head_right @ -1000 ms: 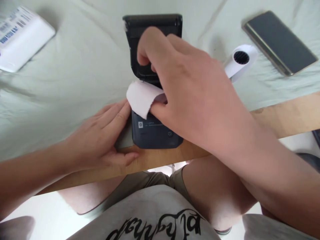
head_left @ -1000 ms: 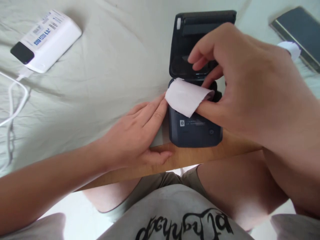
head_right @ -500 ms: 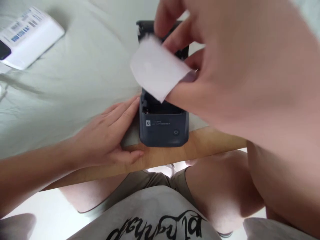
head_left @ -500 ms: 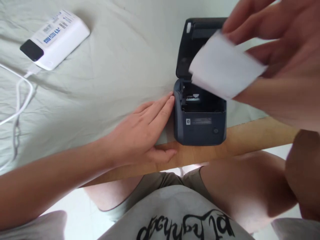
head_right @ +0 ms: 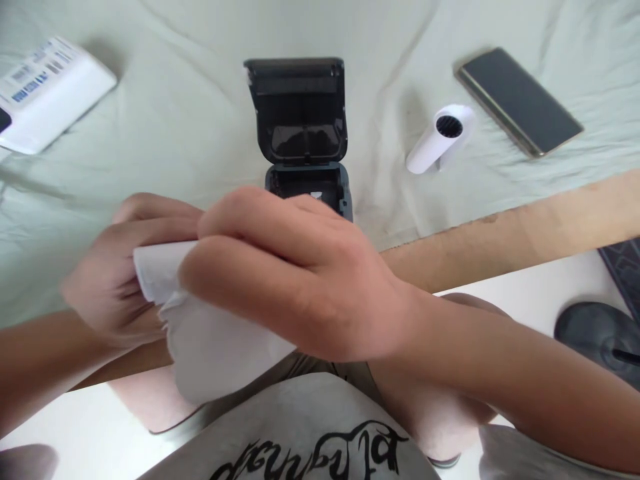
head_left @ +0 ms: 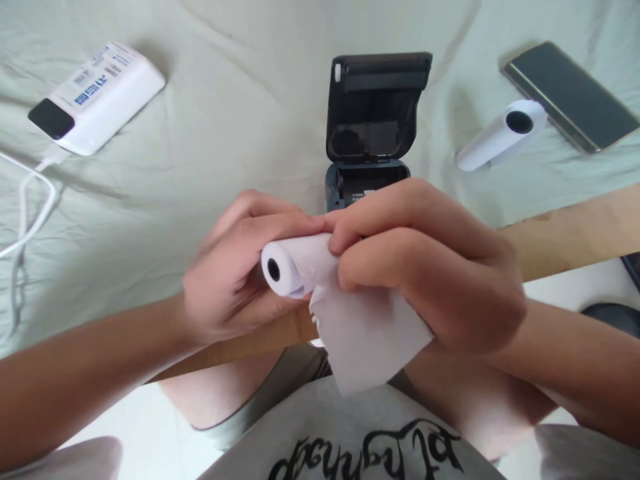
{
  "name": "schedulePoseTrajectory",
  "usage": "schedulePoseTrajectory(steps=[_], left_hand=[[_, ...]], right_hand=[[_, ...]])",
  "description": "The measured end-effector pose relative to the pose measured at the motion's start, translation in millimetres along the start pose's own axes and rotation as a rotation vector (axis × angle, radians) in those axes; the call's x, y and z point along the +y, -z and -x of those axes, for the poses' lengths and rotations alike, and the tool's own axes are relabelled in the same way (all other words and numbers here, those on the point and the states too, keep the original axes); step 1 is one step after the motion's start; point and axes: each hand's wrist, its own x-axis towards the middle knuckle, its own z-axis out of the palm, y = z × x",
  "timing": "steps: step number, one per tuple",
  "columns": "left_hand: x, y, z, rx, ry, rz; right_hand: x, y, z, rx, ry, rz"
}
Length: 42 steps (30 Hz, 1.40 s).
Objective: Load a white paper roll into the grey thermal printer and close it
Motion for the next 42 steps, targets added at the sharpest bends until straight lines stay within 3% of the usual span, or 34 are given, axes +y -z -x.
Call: schedulePoseTrajectory(steps=[1,2,5,8,12,16,19,22,26,29,31,33,35,36,37,39,42], left_hand=[[-6.1,5.6,-2.6,-0.069,-0.129,-0.055],[-11.1,11.4,-5.3,-0.155,-0.164,-0.081],[-17.7,24.6,-11.4,-0.257,-0.160,-0.003],[-16.3,28.6,-13.9,-0.277,-0.128,0.061],[-17.2,23.5,-15.8,-0.228,-0.120,-0.023],[-19.4,15.9,-17.6,-0.175,-0.223,-0.151],[-16.9,14.7,-19.3,-0.200,-0.242,-0.219],[-16.6,16.5,-19.5,-0.222,-0.186,-0.237],[-18.6,14.6,-14.8,-0.187,-0.090,-0.064],[-5.5,5.3,-8.8,-0.203,-0.048,0.044],[6.5,-2.4,-4.8,-0.097,0.221,0.116],[10.7,-7.1,-1.4,-0.059,0.352,0.220],[2.5,-6.8,0.5,-0.047,0.443,0.325],[-4.9,-5.0,0.9,-0.008,0.337,0.401],[-12.7,-2.6,0.8,-0.051,0.302,0.476],[-25.3,2.4,-0.3,-0.106,0.329,0.559],[-30.9,6.2,-1.4,-0.066,0.431,0.574]], right_hand=[[3.1,-1.7,-0.2,0.018,0.011,-0.009],[7.2,-2.7,-0.5,0.031,0.036,-0.011],[19.4,-2.8,-0.7,0.029,0.116,0.012],[25.1,-1.4,0.8,-0.027,0.133,0.042],[26.1,-1.5,2.5,-0.054,0.124,0.070],[29.6,-3.3,2.3,-0.063,0.088,0.062],[34.0,-3.8,2.5,-0.063,0.103,0.045],[37.8,-3.8,3.0,-0.052,0.128,0.046],[39.3,-4.4,3.2,-0.055,0.195,0.115],[39.0,-5.0,3.3,-0.095,0.215,0.160],[39.1,-5.5,3.3,-0.121,0.213,0.173],[39.5,-6.3,3.2,-0.117,0.224,0.170],[39.6,-7.0,2.7,-0.090,0.233,0.165],[39.6,-7.2,2.5,-0.078,0.232,0.163],[39.5,-7.2,2.3,-0.072,0.228,0.159],[39.3,-6.8,2.1,-0.055,0.223,0.145],[39.7,-5.9,1.8,-0.036,0.247,0.118]])
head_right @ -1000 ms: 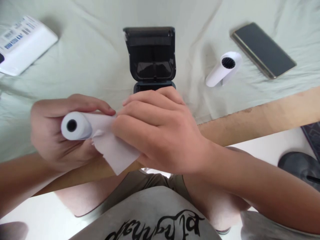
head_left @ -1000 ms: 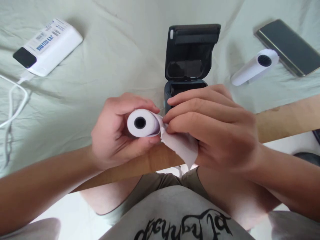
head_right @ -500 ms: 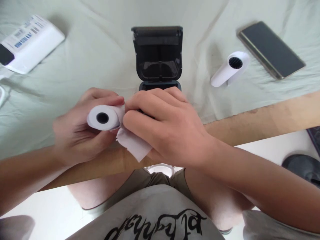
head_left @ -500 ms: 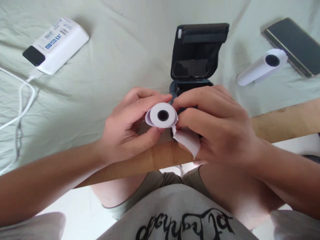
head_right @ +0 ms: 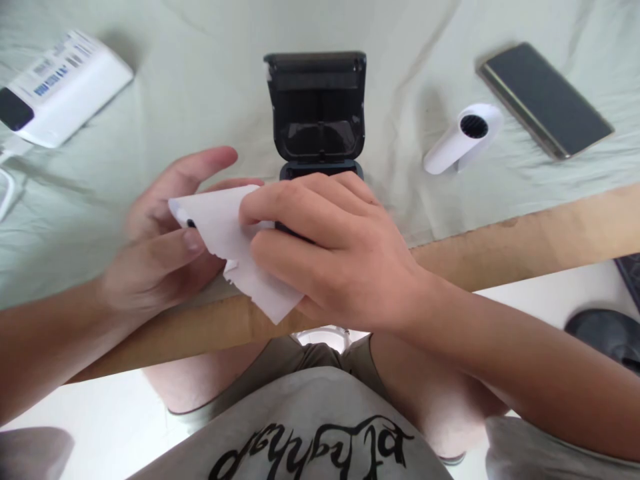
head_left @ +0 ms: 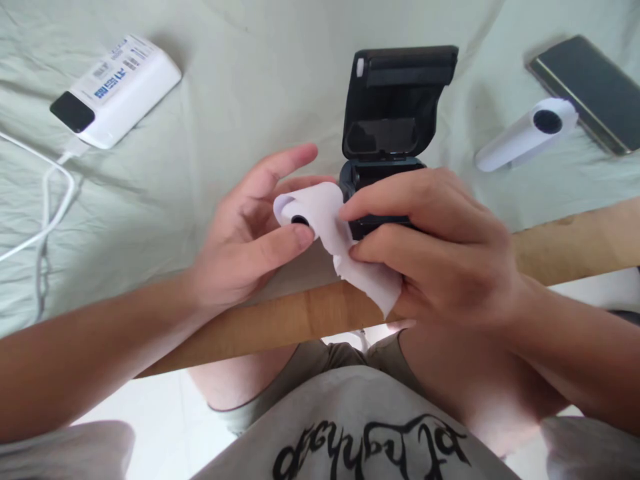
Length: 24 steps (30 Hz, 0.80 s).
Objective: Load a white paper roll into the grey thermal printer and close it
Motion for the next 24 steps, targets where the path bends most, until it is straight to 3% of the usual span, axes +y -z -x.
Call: schedulePoseTrajectory(steps=[7,14,18,24], left_hand=[[-3.0,-0.8,-0.1,0.106,-0.013,0.055],[8.0,-26.0,-3.5,0.186,-0.007,0.090],[8.5,-31.4,-7.1,0.227,-0.030,0.076],[14.4,-36.2,-6.4,0.149,-0.103,0.090]], right_hand=[[1.7,-1.1,0.2,-0.010,-0.010,0.012],[0.4,-7.5,-0.2,0.041,-0.005,-0.007],[2.4,-5.3,1.4,-0.006,0.049,-0.007],[6.3,2.8,4.5,-0.074,0.078,-0.026]])
